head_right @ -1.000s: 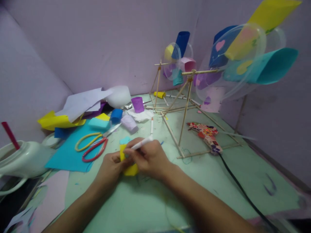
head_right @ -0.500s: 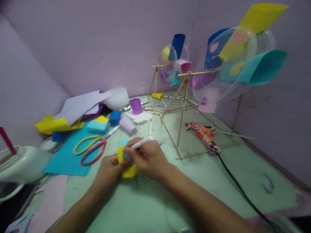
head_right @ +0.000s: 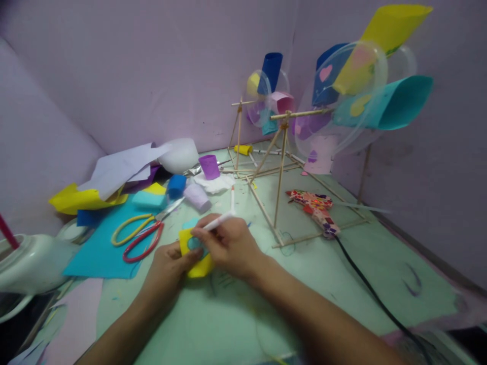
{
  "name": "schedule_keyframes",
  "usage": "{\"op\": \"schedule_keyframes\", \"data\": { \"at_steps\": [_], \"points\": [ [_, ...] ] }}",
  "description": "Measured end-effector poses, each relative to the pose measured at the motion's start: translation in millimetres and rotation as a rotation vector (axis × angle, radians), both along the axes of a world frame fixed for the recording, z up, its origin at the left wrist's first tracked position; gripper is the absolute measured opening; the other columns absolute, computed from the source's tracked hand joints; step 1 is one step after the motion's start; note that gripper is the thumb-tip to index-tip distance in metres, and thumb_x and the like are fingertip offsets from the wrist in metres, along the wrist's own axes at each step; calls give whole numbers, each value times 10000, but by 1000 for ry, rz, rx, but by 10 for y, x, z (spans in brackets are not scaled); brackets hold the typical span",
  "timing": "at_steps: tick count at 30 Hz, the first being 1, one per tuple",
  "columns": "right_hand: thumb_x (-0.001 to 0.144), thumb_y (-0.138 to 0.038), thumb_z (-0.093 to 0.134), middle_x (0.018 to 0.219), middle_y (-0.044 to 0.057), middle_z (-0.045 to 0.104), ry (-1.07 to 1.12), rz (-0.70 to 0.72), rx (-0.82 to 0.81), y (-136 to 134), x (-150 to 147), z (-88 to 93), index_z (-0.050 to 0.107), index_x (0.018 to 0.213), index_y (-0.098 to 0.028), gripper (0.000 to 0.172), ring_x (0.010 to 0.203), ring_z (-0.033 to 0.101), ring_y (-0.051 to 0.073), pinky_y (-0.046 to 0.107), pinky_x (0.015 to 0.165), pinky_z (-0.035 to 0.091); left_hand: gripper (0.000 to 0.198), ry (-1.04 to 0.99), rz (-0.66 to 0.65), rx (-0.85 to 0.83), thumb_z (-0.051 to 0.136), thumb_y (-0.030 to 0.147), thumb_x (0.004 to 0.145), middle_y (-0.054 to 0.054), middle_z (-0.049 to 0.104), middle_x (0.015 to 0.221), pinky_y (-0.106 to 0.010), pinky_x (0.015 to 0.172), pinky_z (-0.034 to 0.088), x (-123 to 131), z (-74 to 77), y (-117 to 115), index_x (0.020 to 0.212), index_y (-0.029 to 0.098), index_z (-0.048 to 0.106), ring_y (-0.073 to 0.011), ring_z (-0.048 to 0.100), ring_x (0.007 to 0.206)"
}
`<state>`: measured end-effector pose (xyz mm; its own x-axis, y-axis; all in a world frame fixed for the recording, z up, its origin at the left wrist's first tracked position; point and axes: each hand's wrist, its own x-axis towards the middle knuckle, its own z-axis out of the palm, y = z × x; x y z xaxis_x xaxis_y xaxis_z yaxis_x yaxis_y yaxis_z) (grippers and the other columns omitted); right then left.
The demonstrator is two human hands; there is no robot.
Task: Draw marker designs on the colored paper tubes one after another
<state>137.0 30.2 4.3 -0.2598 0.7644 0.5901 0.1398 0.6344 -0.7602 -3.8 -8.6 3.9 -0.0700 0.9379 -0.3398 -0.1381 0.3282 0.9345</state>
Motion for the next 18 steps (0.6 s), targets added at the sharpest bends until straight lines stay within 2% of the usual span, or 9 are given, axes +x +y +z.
{"op": "schedule_keyframes", "data": {
  "at_steps": [7,18],
  "points": [
    [839,-242,545,676,44,673,-21,-30,34,22,2,5,648,778,-150,151,570,602,125,221,524,480,299,17,10,7,812,376,511,-37,669,569,-240,497,426,-38,-40,9,613,117,703,-138,556,512],
    [837,-235,553,668,34,672,-31,-48,83,26,6,-19,650,780,-152,140,557,600,116,214,522,465,269,29,71,23,807,337,536,-11,654,561,-226,494,423,-51,-4,10,635,118,685,-122,548,518]
  ]
}}
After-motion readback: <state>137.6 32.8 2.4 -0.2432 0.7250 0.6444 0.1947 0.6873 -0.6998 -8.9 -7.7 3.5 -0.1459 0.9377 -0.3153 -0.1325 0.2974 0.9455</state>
